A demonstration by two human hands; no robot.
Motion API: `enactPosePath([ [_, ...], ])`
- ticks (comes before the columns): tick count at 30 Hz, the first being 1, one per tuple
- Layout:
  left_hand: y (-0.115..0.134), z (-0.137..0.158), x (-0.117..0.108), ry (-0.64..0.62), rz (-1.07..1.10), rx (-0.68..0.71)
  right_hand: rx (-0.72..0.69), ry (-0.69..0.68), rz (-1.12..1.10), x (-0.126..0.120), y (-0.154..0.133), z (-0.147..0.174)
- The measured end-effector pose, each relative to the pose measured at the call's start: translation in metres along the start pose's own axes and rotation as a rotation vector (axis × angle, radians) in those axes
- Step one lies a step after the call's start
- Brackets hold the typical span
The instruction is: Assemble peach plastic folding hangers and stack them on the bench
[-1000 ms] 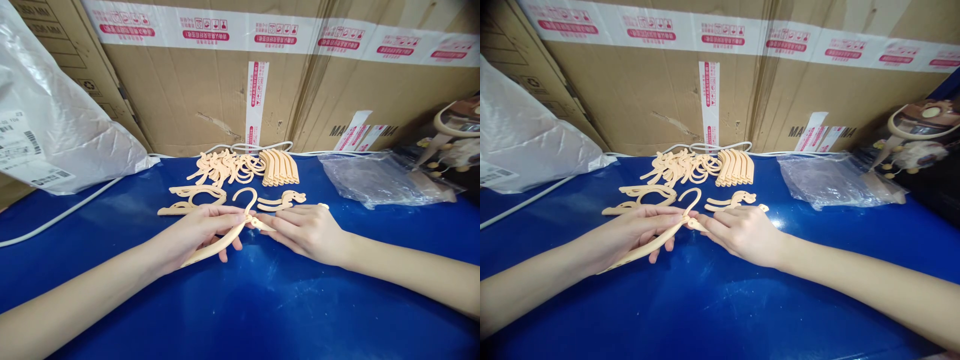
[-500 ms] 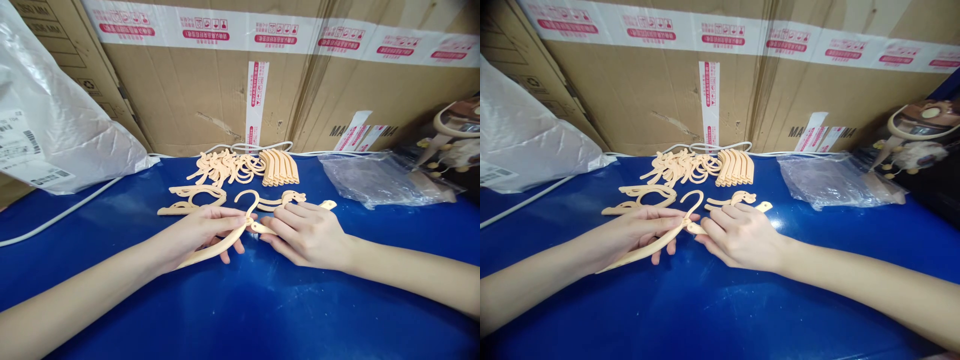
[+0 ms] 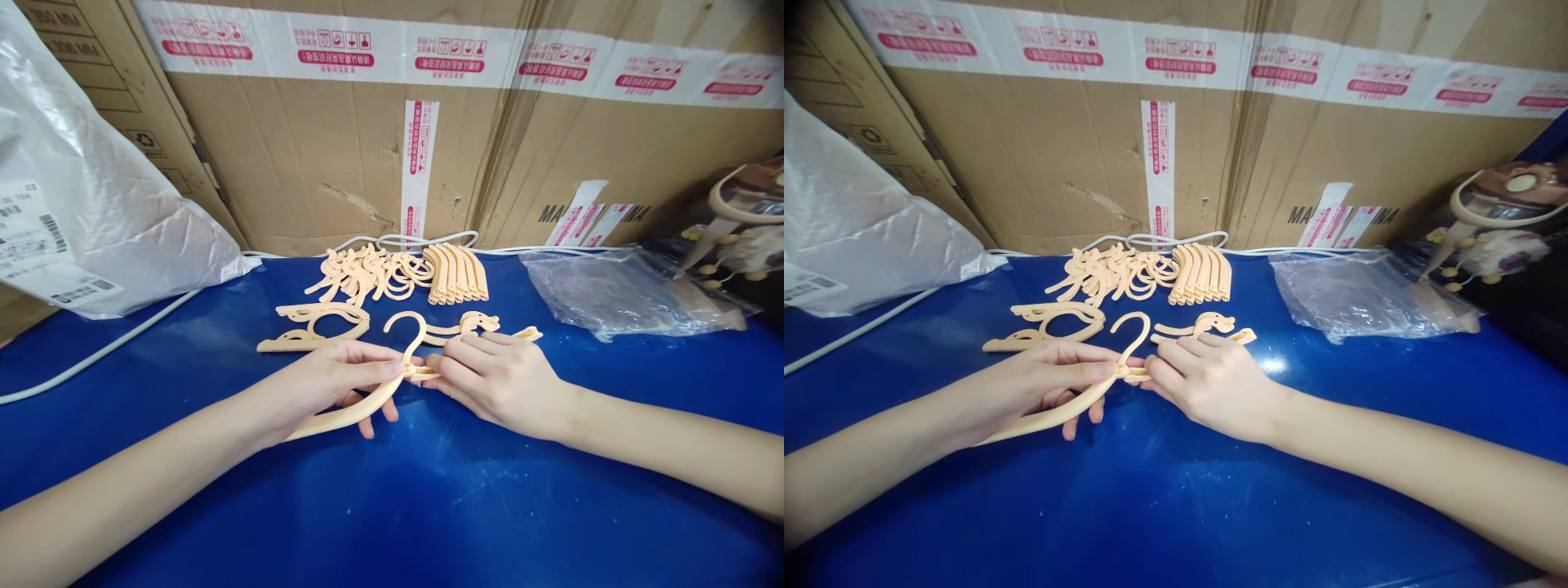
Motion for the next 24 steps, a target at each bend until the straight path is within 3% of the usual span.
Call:
enactPosePath([
  [24, 0.0004, -0.0012, -0.0026, 0.055, 0.033, -0.008, -0.083, 0.034, -0.010, -0.0028, -0.0099, 0.0018],
])
Point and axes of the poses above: each hand's wrist, its own z-axis away from the middle knuckle, its own x-axis out of the palm, y = z × x, the point moved 8 cm from there along -z, towards the middle knuckle
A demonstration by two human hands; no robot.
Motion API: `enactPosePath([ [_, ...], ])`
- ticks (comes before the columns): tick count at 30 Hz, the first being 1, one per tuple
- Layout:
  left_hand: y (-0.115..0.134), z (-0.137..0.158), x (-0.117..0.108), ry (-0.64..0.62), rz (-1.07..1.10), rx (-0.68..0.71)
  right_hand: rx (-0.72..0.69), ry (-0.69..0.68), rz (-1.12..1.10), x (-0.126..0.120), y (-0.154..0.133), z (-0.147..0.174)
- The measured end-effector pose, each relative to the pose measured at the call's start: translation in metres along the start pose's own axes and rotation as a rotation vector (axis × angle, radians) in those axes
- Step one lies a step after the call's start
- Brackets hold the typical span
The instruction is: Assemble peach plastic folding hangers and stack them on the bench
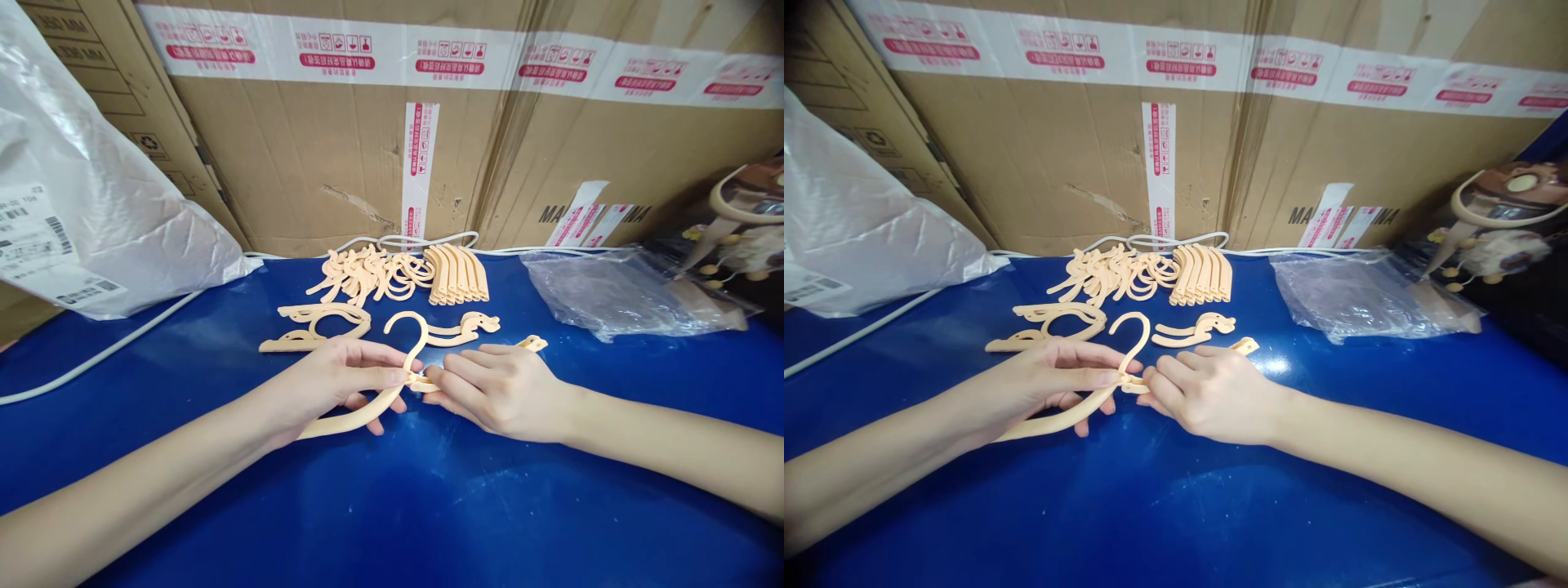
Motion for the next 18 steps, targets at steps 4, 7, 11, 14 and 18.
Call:
enactPosePath([
  [4, -0.0007, -0.0009, -0.0009, 0.017, -0.012, 0.002, -0.007, 0.007, 0.000, -0.0011, -0.0013, 0.0008],
  [7, -0.0002, -0.0012, 0.0007, 0.013, -0.016, 0.004, -0.005, 0.004, -0.003, -0.0007, -0.0015, 0.0011],
  [11, 0.0031, 0.0000, 0.0036, 0.004, -0.032, 0.013, -0.004, -0.009, -0.002, 0.0005, -0.0018, 0.0008],
  [14, 0.0051, 0.0011, 0.0051, -0.001, -0.051, 0.015, -0.001, -0.022, 0.007, 0.0011, -0.0021, 0.0010],
  [18, 0.0047, 0.0013, 0.0046, 0.005, -0.070, 0.017, 0.005, -0.045, -0.015, 0.0023, -0.0017, 0.0014],
])
Point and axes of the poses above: each hand's wrist, its own z-axis away from the middle knuckle, its own x-axis out of the palm, y = z × x, the point moved 8 cm from there along -z, towards the middle knuckle
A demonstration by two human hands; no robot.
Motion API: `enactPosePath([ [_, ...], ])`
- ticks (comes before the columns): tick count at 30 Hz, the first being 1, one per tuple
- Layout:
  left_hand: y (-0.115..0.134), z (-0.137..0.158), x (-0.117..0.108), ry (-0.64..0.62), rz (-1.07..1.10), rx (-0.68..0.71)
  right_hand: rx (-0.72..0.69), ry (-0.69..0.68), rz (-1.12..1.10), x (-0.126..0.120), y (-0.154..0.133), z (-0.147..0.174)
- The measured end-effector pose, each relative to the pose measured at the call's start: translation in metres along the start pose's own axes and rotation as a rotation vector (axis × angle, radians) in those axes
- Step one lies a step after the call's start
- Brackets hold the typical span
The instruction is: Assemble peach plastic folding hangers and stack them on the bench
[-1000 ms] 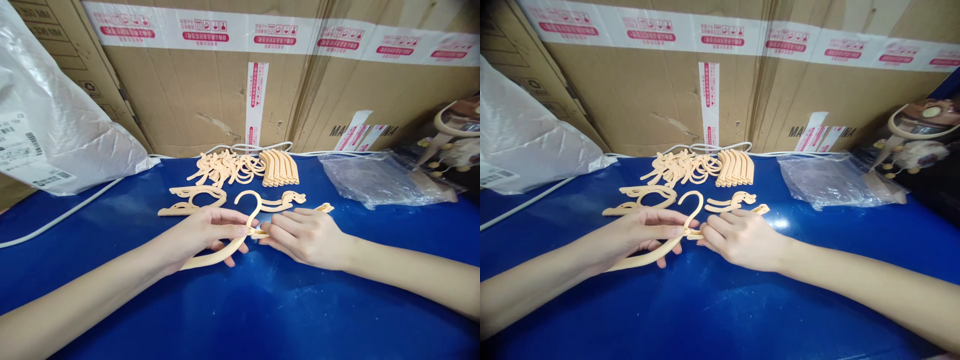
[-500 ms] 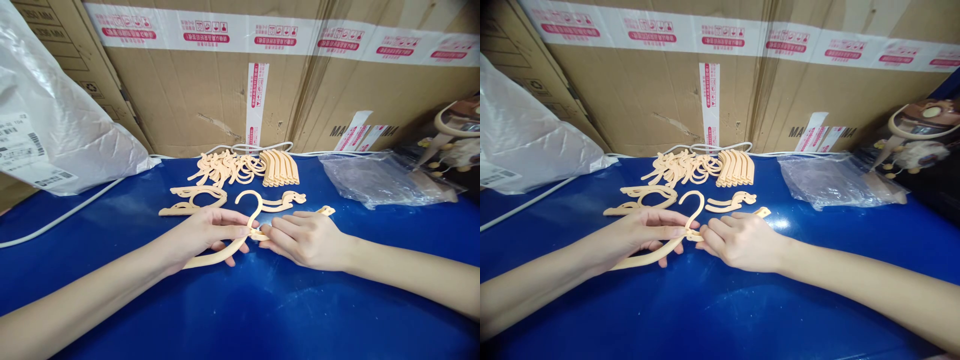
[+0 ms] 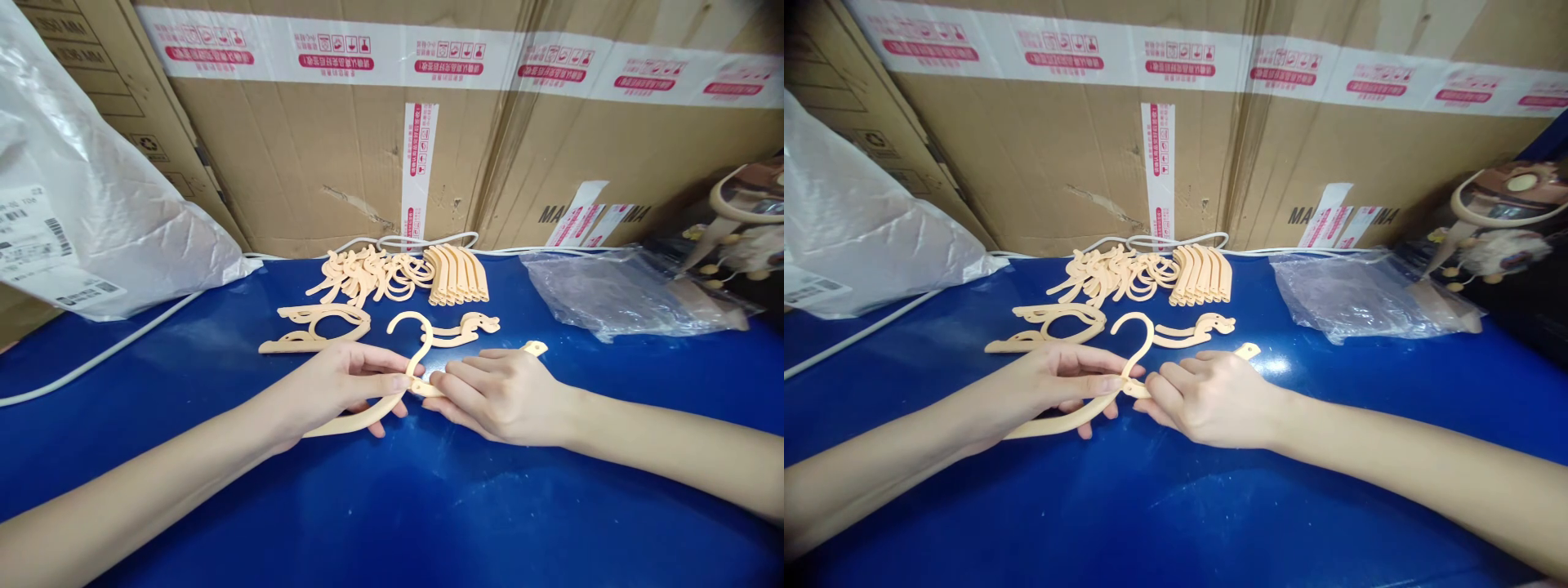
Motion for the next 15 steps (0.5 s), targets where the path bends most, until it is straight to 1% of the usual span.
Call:
enactPosePath([
  [15, -0.0041, -0.0023, 0.0006, -0.027, -0.019, 0.050, 0.014, -0.013, -0.058, -0.0010, 0.0012, -0.0008],
])
Point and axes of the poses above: each hand's wrist, its own z-axis away from the middle knuckle, its own x-axis out of the palm, y = z × x, the point moved 8 cm from there along -z, towards the middle knuckle
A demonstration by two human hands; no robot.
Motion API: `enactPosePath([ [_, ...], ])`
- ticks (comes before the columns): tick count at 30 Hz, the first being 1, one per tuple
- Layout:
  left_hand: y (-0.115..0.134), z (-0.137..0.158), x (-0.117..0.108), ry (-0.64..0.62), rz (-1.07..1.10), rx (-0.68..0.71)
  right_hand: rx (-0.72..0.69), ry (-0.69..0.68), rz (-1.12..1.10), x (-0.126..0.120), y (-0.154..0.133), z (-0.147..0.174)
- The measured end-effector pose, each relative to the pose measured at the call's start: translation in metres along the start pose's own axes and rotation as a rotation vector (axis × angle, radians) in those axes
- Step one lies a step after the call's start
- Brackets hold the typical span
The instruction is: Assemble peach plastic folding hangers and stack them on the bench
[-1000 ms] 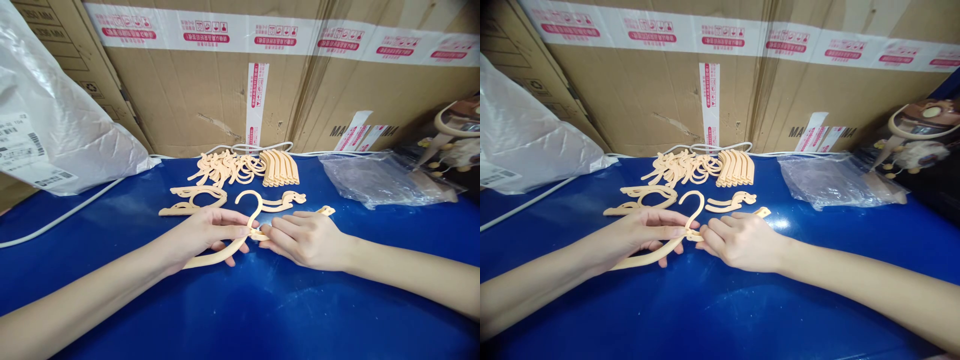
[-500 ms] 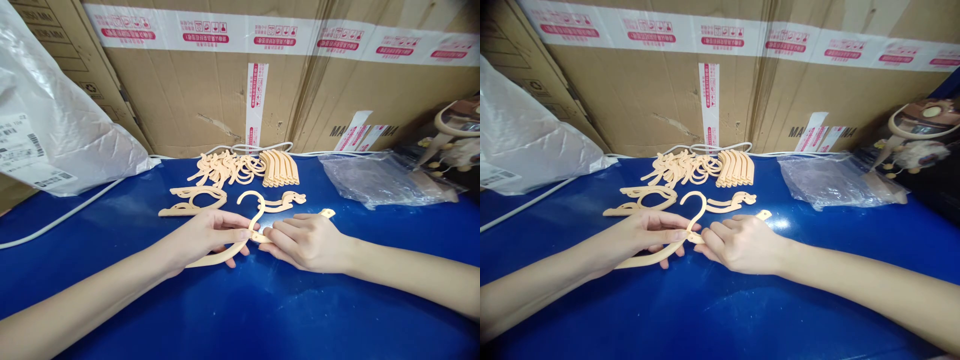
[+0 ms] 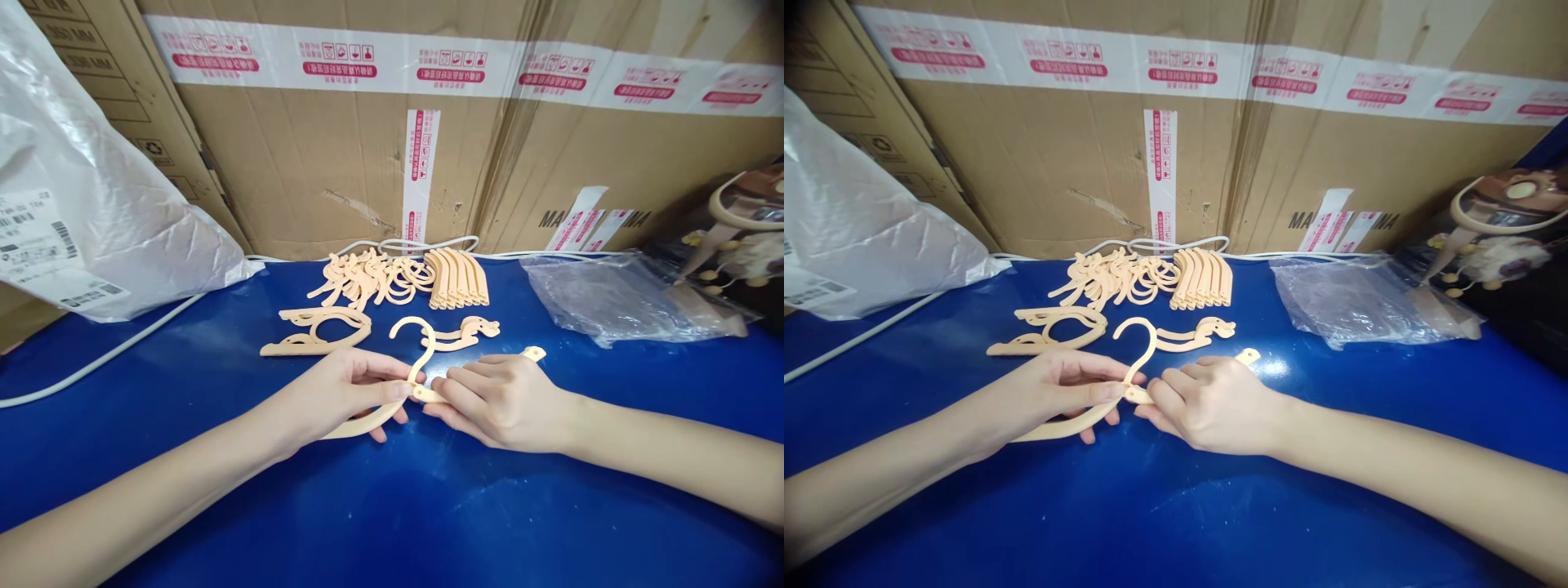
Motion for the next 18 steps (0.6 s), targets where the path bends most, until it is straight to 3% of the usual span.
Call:
enactPosePath([
  [18, 0.0063, 0.0015, 0.0061, -0.005, -0.095, 0.013, 0.040, -0.048, -0.089, 0.0024, 0.0027, -0.0001],
])
Point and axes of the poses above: each hand's wrist, its own z-axis away from the middle knuckle, its own x-axis out of the palm, y = z × x, the point moved 8 cm from there along -z, towards the middle knuckle
